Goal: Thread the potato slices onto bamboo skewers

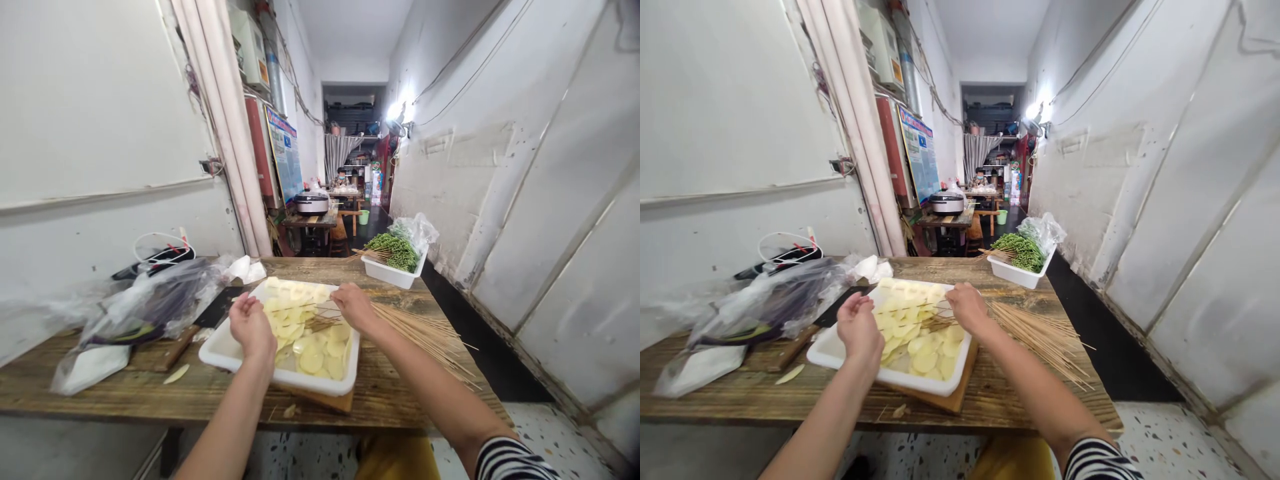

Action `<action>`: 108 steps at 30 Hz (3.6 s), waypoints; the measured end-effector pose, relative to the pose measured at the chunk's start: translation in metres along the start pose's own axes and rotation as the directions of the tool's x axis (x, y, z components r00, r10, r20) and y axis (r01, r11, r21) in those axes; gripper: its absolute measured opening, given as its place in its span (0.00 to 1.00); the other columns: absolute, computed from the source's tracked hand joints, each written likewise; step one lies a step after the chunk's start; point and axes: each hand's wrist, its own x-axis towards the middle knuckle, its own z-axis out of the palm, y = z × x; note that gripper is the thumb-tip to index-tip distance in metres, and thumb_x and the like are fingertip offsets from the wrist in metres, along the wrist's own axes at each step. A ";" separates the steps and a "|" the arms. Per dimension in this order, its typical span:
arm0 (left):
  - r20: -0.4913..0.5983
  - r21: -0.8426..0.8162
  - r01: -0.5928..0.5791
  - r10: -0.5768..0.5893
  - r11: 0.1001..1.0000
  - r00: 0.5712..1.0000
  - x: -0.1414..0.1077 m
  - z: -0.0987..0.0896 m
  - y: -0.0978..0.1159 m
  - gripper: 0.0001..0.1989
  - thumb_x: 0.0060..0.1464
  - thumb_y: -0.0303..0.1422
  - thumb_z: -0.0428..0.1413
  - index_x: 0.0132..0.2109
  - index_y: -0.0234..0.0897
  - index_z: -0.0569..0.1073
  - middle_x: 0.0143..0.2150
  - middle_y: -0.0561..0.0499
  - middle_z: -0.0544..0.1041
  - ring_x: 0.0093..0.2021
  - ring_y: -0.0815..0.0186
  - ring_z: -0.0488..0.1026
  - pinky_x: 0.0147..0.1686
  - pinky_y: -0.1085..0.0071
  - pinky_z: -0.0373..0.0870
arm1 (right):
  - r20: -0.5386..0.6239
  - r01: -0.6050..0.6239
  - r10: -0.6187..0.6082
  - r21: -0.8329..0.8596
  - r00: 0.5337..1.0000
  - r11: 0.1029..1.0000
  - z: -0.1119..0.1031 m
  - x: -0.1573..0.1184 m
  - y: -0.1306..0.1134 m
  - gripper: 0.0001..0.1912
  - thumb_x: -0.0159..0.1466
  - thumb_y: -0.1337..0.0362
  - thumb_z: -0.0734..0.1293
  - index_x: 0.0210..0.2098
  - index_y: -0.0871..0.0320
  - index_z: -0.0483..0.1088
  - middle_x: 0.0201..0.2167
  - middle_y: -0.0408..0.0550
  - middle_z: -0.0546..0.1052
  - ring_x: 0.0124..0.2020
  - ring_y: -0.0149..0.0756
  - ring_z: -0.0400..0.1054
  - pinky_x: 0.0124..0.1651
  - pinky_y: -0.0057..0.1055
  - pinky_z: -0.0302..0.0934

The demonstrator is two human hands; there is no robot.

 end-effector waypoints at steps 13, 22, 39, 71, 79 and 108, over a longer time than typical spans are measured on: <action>0.641 0.050 0.456 -0.379 0.889 0.668 -0.015 0.006 0.002 0.04 0.49 0.27 0.58 0.34 0.31 0.73 0.33 0.45 0.77 0.35 0.66 0.76 0.38 0.70 0.72 | -0.020 -0.029 0.036 0.295 0.999 0.955 0.035 0.006 -0.045 0.11 0.62 0.69 0.61 0.31 0.56 0.76 0.28 0.44 0.77 0.30 0.31 0.69 0.33 0.23 0.56; 0.563 0.010 0.326 -0.275 0.945 0.779 -0.018 0.010 -0.004 0.15 0.38 0.35 0.65 0.32 0.27 0.76 0.30 0.46 0.78 0.31 0.67 0.75 0.39 0.70 0.71 | 0.036 0.001 -0.019 0.449 0.999 0.894 0.036 0.000 -0.041 0.16 0.64 0.66 0.57 0.24 0.58 0.71 0.18 0.40 0.71 0.20 0.28 0.63 0.26 0.22 0.55; 0.502 -0.156 0.464 -0.334 0.872 0.798 -0.007 0.012 0.008 0.07 0.56 0.30 0.51 0.36 0.31 0.71 0.32 0.43 0.77 0.33 0.63 0.75 0.32 0.65 0.74 | 0.013 0.037 -0.048 0.465 0.999 0.885 0.034 0.000 -0.040 0.15 0.63 0.64 0.57 0.26 0.57 0.72 0.22 0.43 0.74 0.25 0.32 0.65 0.31 0.24 0.56; -0.096 -0.140 0.237 -0.251 0.961 0.963 0.016 -0.012 0.003 0.03 0.46 0.29 0.51 0.31 0.37 0.64 0.26 0.55 0.67 0.27 0.71 0.67 0.30 0.73 0.65 | 0.216 0.040 -0.100 0.266 0.971 0.963 0.025 0.023 -0.001 0.13 0.63 0.68 0.58 0.31 0.57 0.74 0.28 0.43 0.77 0.30 0.31 0.68 0.31 0.22 0.53; -0.113 -0.115 0.007 -0.020 0.993 0.993 0.013 -0.011 0.011 0.07 0.39 0.28 0.50 0.31 0.38 0.62 0.23 0.59 0.61 0.22 0.74 0.60 0.23 0.76 0.58 | 0.321 0.037 -0.039 0.012 0.946 0.999 0.033 0.031 -0.012 0.09 0.59 0.67 0.64 0.24 0.59 0.74 0.27 0.49 0.77 0.30 0.36 0.68 0.30 0.27 0.52; 0.621 0.430 -0.900 -0.698 -0.077 0.356 -0.042 0.002 -0.001 0.19 0.34 0.45 0.59 0.33 0.38 0.72 0.34 0.45 0.76 0.34 0.54 0.71 0.29 0.66 0.60 | 0.159 -0.318 0.464 -0.537 0.871 0.781 -0.013 -0.145 0.106 0.09 0.63 0.68 0.60 0.32 0.62 0.71 0.34 0.54 0.74 0.37 0.40 0.66 0.36 0.29 0.53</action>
